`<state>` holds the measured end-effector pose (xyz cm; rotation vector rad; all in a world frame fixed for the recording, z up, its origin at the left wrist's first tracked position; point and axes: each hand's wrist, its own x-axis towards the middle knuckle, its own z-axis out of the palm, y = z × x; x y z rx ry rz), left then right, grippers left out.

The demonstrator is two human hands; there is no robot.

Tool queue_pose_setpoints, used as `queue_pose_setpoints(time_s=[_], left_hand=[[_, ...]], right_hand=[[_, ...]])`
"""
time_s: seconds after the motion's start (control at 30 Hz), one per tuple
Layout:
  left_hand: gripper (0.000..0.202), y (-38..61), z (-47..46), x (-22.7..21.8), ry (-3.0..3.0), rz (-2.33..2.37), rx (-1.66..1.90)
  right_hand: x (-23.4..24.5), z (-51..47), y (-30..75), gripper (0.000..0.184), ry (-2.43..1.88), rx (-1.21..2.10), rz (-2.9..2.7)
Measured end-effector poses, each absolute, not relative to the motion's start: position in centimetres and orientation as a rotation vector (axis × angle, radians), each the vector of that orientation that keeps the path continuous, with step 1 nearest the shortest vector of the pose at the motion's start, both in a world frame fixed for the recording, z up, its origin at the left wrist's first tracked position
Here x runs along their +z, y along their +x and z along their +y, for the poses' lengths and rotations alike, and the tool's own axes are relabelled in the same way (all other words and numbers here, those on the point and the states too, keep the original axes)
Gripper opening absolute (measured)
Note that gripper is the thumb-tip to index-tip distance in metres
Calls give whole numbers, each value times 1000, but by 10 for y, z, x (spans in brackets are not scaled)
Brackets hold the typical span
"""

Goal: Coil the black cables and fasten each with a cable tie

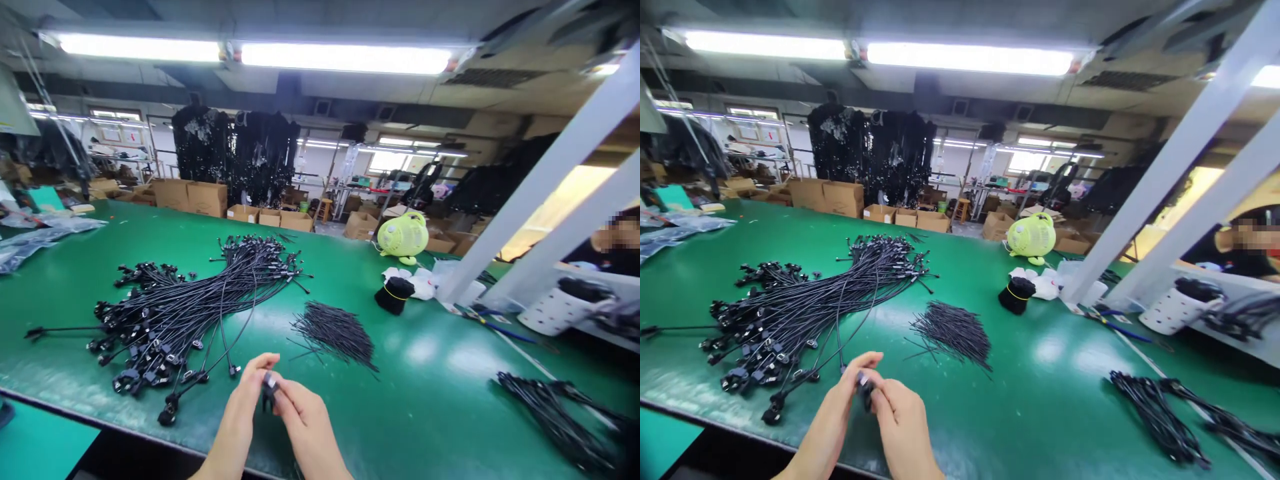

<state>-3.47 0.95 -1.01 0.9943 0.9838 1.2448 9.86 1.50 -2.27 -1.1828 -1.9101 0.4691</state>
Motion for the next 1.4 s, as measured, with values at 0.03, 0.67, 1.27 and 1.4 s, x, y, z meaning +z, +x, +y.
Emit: queue_pose_setpoints(time_s=[0.03,0.67,1.27,1.4], left_hand=[[50,-37,7,-12,1128,1021,1244],[26,-42,-18,0,1457,1114,1083],[43,-8,7,-26,786,815,940],[44,7,4,-31,883,740,788]], right_hand=[[-19,15,103,40,-1204,577,-1881],[1,8,134,31,-1155,349,-2144],[-27,6,168,48,-1200,1421,-1262],[-17,7,166,38,-1142,1255,-1276]])
